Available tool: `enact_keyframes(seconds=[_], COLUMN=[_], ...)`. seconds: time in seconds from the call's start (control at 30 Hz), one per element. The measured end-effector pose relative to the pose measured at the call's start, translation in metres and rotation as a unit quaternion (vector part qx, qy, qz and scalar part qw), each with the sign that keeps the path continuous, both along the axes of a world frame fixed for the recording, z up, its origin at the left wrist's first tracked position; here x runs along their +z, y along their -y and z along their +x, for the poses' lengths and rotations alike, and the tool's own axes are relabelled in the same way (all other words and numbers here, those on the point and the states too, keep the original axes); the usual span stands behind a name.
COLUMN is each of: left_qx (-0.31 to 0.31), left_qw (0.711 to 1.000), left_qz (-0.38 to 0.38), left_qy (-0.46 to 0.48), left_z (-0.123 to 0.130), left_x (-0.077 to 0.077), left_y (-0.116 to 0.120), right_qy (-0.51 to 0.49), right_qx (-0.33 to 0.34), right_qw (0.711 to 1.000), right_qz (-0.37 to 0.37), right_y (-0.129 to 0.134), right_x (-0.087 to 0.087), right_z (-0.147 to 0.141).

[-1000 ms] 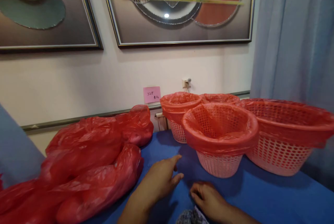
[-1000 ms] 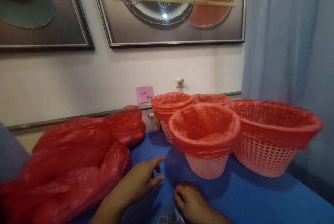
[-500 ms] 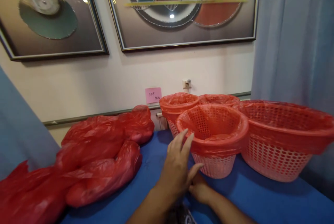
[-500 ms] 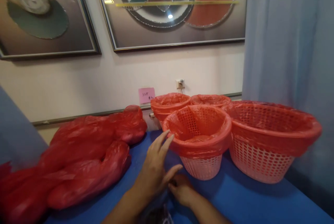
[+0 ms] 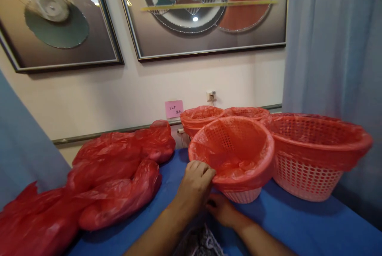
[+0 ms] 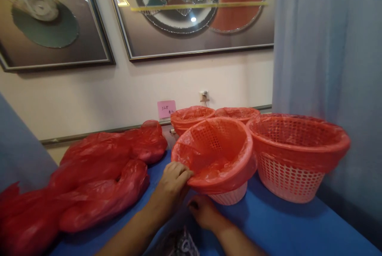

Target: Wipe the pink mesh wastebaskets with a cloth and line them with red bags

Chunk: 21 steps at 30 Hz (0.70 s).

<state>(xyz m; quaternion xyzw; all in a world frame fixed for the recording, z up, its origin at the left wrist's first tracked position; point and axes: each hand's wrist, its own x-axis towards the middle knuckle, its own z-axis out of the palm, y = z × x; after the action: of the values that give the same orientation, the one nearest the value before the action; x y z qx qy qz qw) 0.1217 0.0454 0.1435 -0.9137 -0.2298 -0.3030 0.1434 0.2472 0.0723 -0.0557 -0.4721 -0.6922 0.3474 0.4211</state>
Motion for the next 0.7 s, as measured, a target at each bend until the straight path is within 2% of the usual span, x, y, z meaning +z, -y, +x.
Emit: enact_keyframes(seconds=[0.13,0.2,0.3,0.37,0.43,0.53,0.6,0.63,0.7], left_qx=[-0.033,-0.031,0.009,0.062,0.139,0.234,0.25,0.249,0.247], left_qw=[0.994,0.988,0.976,0.959,0.928,0.844,0.784,0.762,0.742], left_qz=[0.049,0.061,0.045,0.013,-0.035,-0.136,-0.182,-0.195,-0.207], left_qy=[0.092,0.137,0.212,0.276,0.344,0.462,0.539,0.565,0.588], left_z=[-0.027,-0.045,-0.074,-0.092,-0.106,-0.122,-0.131,-0.135,-0.142], left_x=[0.0,-0.001,-0.01,-0.02,-0.032,-0.05,-0.061,-0.066,-0.076], left_y=[0.009,0.015,0.027,0.035,0.042,0.044,0.038,0.034,0.027], right_qy=[0.037,0.048,0.047,0.028,-0.008,-0.087,-0.149,-0.179,-0.238], right_qx=[0.022,0.037,0.04,0.033,0.024,-0.009,-0.051,-0.075,-0.128], right_qw=[0.999,0.998,0.998,0.998,0.998,0.992,0.981,0.974,0.954], right_qz=[-0.006,-0.011,-0.027,-0.04,-0.055,-0.089,-0.11,-0.119,-0.128], right_y=[0.007,0.012,0.019,0.022,0.022,0.017,0.011,0.009,0.005], right_x=[0.002,0.004,0.004,0.001,-0.004,-0.01,-0.01,-0.009,-0.003], right_z=[0.001,0.003,0.005,0.005,0.003,0.001,0.004,0.009,0.021])
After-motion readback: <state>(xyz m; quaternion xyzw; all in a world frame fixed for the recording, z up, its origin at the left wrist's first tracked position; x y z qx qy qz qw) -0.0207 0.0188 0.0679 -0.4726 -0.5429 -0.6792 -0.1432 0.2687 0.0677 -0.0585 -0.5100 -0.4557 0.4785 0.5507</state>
